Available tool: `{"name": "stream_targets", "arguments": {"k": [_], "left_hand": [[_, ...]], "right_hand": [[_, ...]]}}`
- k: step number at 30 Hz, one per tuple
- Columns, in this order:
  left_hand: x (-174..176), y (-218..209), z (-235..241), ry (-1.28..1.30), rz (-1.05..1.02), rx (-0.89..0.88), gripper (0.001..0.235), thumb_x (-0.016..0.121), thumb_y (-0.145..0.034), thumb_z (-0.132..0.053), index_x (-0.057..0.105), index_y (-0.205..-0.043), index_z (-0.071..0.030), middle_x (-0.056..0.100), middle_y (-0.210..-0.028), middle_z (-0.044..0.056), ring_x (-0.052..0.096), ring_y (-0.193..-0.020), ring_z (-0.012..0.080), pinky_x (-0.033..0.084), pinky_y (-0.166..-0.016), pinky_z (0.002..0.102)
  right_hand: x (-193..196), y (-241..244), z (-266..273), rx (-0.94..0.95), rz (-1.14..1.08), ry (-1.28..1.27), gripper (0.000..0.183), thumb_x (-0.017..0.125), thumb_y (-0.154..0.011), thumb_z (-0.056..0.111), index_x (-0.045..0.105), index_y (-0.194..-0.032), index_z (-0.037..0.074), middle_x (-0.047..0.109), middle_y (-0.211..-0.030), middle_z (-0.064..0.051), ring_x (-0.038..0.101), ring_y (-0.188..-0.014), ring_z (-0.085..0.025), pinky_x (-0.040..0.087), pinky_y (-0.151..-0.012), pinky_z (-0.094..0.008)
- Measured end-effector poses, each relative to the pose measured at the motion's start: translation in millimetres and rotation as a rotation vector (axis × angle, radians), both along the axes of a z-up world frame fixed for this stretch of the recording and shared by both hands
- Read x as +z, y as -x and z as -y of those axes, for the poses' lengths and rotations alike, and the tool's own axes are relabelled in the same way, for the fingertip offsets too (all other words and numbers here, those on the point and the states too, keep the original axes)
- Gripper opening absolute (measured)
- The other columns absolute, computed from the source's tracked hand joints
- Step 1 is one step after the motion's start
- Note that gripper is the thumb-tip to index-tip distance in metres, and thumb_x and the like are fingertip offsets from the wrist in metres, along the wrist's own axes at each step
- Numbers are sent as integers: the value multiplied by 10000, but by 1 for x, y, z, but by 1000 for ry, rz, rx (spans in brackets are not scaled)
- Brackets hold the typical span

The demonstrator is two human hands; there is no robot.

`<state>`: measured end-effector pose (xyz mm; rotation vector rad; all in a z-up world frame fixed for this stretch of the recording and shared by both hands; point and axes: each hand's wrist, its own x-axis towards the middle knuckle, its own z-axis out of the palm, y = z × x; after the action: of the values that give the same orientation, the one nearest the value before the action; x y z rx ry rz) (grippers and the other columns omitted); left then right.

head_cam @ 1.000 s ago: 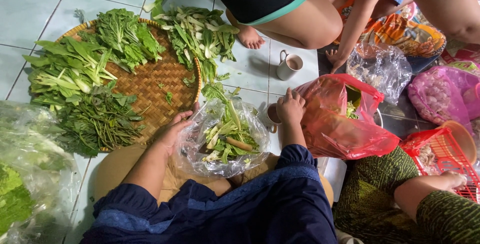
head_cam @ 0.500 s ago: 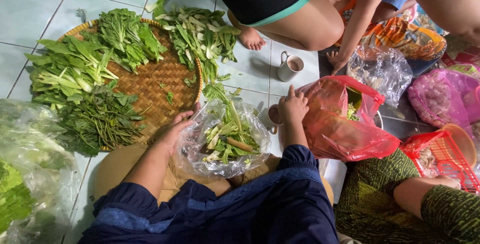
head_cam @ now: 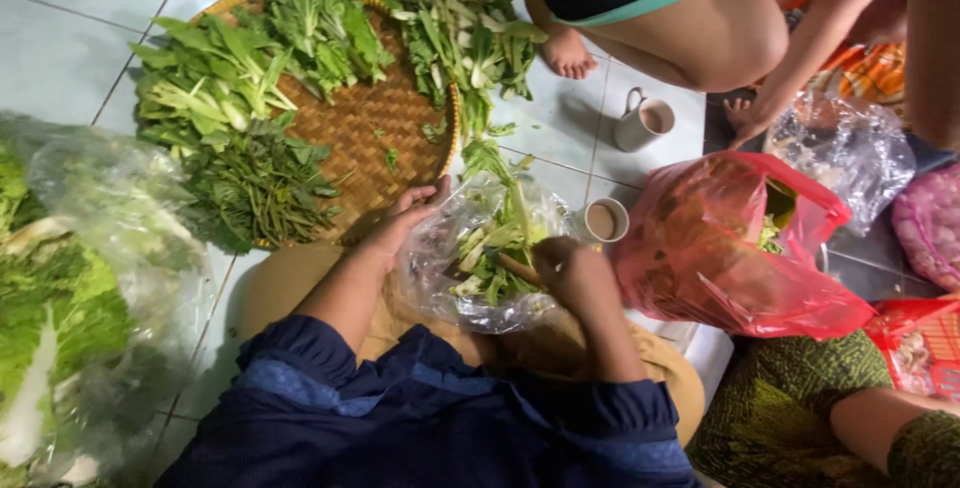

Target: The person sits on the floor and sorts leafy green vegetables by hand, separating leaves and stems into a woven tray and a plastic bag. The person handles the vegetables one at a time, placing the separated parts into designated containers.

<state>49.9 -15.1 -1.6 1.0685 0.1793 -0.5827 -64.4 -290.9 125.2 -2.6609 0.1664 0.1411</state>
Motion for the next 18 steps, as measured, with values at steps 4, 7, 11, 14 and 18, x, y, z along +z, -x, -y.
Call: {"name": "stream_targets", "arguments": {"k": [4,7,11,14,18], "left_hand": [[-18,-5,-1,61,-3,38,593,771,-844,-223,546,-1380,-101,576,-1280,145,664,-1090,323,615,-880,475],[-26,-10,-5,92,-15,42,571,796,-828,-205,581,-1336,-55,587,-1184,129,668,-1075,306,620,-885,484],[-13,-26,4,25,20,-33,532,814,-834,-255,652,-1322,-115,685,-1123,107,701,-1025,240,621,-831,409],[11,-43,10,-137,55,-120,503,791,-848,-354,670,-1310,-196,721,-1107,28,698,-983,156,582,-717,293],[9,-82,36,-320,120,-197,610,809,-840,-473,619,-1361,-217,720,-1081,21,689,-882,124,533,-552,222]], "right_hand": [[-34,10,-29,201,-62,392,220,693,-818,402,775,-950,247,714,-888,-28,735,-859,-283,593,-734,-364],[-66,2,-14,171,-13,449,269,659,-873,381,711,-1043,179,670,-899,-72,723,-887,-322,591,-765,-378],[-45,-2,-23,84,-137,408,267,644,-862,353,722,-1053,183,696,-911,-72,716,-934,-332,612,-783,-421],[-33,1,-25,46,-178,373,222,611,-866,357,747,-989,230,694,-931,-45,707,-957,-315,610,-796,-417],[22,8,-42,-30,-157,196,162,637,-806,308,754,-891,237,685,-906,-60,701,-946,-351,595,-799,-470]]}}
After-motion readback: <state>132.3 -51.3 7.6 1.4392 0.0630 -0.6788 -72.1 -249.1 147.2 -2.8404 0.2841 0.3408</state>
